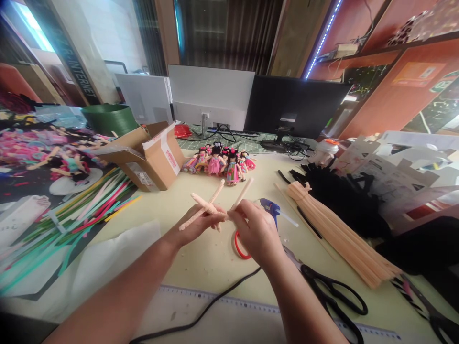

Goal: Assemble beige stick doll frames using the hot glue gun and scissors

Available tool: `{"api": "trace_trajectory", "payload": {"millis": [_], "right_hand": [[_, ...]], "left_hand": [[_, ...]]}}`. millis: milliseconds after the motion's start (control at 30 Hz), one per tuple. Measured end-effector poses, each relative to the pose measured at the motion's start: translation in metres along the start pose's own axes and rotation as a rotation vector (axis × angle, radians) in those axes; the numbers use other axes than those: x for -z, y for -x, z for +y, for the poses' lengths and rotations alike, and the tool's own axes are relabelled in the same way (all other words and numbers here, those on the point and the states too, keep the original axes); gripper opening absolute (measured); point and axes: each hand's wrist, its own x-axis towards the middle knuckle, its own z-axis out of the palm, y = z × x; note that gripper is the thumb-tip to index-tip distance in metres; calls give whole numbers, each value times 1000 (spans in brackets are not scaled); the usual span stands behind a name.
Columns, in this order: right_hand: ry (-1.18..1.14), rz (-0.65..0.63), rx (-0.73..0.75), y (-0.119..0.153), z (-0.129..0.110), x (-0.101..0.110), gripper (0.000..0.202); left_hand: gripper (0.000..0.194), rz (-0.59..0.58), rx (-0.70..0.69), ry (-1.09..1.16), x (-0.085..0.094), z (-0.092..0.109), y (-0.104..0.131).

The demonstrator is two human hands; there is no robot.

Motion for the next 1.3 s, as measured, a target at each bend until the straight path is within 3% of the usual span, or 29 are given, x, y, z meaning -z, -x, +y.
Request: {"api": "trace_trajectory", "payload": {"millis": [233,467,800,967,1300], "right_hand": [[-163,-17,-186,-5,7,-4,18],[-450,-46,-251,-9,25,-20,24],[-799,-141,-413,-7,23,-27,26],[-778,-127,-440,-7,27,-30,26],[-769,-172,-508,-4,24,-35,20]], "left_hand": [[24,-28,13,-63,-4,10,2],[21,-68,-10,-99,-3,9,5],[26,-68,-48,-91,-5,8,6],[24,17,-72,-161,-7,7,6],[23,-5,-138,-351,-4,10,7]]}}
